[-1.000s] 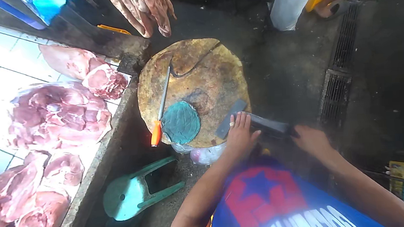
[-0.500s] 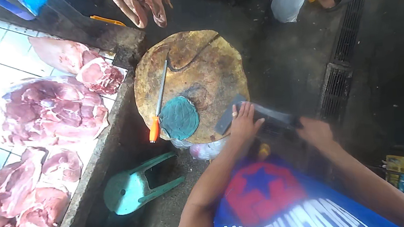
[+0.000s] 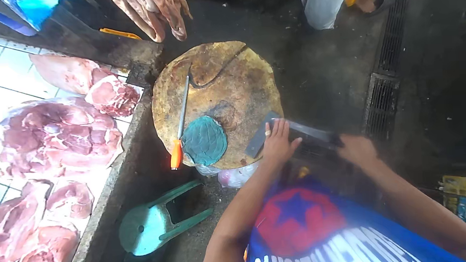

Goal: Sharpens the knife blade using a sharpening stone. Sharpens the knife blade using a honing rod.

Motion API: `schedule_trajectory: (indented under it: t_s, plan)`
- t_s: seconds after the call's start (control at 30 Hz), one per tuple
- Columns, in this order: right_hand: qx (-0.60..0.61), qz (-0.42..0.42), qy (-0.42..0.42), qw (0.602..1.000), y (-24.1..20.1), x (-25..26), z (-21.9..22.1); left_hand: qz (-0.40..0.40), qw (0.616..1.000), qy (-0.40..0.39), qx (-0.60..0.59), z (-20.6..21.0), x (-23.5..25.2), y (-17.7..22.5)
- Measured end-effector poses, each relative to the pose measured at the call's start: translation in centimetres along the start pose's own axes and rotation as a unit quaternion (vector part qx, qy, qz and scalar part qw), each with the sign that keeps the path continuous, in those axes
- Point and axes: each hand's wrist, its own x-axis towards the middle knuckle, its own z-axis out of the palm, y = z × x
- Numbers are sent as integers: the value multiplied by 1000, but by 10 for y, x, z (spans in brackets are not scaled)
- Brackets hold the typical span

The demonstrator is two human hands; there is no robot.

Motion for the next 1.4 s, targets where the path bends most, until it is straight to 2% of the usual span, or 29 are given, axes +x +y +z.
schedule_trajectory:
  t_s: [0.1, 0.2, 0.27, 0.37, 0.43, 0.5, 0.57, 0.67, 0.73, 0.87, 0.93, 1.0, 1.1, 1.17, 1.3, 1.4]
  plan:
    - [2, -54, -47, 997, -46, -6, 7, -42, 999, 8, -2, 0, -49, -35]
    - [13, -127, -61, 990, -73, -9, 21, -107, 993, -38, -15, -10, -99, -60]
    - [21, -115, -43, 992, -59, -10, 16, -104, 993, -58, -11, -16, -83, -48]
    - [23, -29, 4, 999, -12, -11, 8, -17, 1000, -16, 11, -5, -21, -18]
    - [15, 13, 4, 1000, 0, -15, 4, 19, 1000, -7, 5, 3, 2, -8]
    - [10, -4, -13, 1000, -15, -18, 4, 8, 1000, -5, 0, 3, -10, -16]
    - [11, -54, -41, 998, -42, -21, 8, -41, 999, -14, -6, -3, -49, -34]
    - [12, -107, -54, 993, -60, -21, 17, -114, 991, -67, -17, -18, -88, -45]
    - [22, -77, -36, 996, -43, -22, 14, -96, 993, -71, -15, -18, -66, -30]
    - [19, 31, -1, 999, -4, -31, 2, 23, 1000, -15, 6, 3, 5, -4]
    - [6, 21, -18, 1000, -11, -33, -4, 19, 1000, -2, -4, 6, -2, -6]
    - [0, -39, -36, 999, -28, -32, -1, -33, 999, -10, -12, 2, -42, -16]
    - [-1, -100, -47, 994, -42, -26, 8, -116, 990, -79, -17, -16, -85, -21]
    - [14, -75, -25, 997, -30, -26, 8, -103, 992, -75, -17, -18, -63, -11]
    - [23, 17, 13, 1000, -4, -29, 0, 7, 1000, -22, 6, 2, 7, -1]
    - [-4, -24, -13, 1000, -17, -28, -3, -21, 1000, -12, -8, 2, -24, -8]
